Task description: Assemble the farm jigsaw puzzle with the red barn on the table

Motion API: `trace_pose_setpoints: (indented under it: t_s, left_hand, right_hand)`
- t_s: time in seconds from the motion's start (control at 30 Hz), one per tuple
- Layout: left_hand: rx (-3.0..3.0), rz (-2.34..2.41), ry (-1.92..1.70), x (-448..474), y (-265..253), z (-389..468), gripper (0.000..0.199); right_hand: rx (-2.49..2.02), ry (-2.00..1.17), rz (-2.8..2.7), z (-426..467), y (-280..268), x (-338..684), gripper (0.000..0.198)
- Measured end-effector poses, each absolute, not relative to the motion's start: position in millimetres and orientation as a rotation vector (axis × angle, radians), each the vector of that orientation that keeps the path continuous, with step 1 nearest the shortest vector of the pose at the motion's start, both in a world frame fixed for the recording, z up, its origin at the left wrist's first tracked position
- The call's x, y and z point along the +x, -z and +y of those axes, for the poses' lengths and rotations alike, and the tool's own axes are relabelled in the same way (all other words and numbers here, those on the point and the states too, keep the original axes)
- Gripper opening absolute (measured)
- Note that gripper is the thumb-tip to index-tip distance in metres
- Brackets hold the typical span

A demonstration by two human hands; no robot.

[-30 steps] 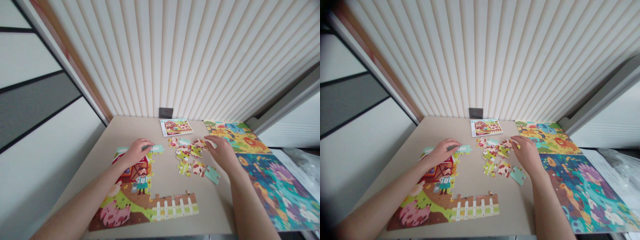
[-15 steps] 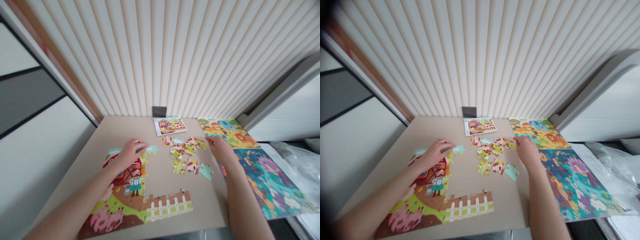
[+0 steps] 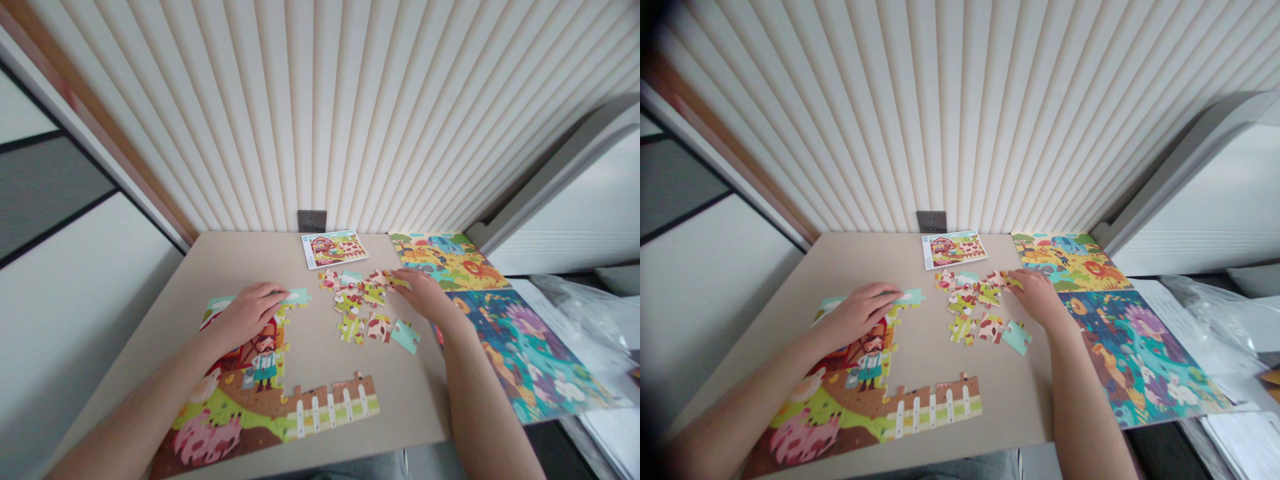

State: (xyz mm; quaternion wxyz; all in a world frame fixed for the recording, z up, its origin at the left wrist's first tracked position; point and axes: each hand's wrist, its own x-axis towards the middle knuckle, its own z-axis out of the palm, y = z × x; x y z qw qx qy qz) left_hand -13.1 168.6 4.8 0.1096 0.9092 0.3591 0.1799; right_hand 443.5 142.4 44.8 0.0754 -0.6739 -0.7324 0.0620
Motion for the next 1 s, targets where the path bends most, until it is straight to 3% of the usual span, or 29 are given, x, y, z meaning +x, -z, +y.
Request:
trace_pose_setpoints:
  t_s: [0.2,0.4,0.57,0.8,1.0]
  left_hand:
    - [2.677,0.988,-0.507,-24,-5,165,0.039]
    - [2.704,1.010,-0.447,-22,-6,162,0.042]
    - [2.736,0.992,-0.383,-20,-9,161,0.044]
    - [2.807,0.949,-0.398,-22,-7,165,0.043]
    - [2.859,0.906,-0.388,-28,-8,166,0.044]
  right_hand:
    - [-2.205,-0.239,-2.130,107,-64,428,0.030]
    - [-2.144,-0.182,-2.213,39,-46,421,0.050]
    - [-2.026,-0.151,-2.251,13,-34,433,0.044]
    - [-1.588,-0.211,-2.251,53,-79,378,0.058]
    - [-1.274,-0.338,-2.436,127,-57,291,0.058]
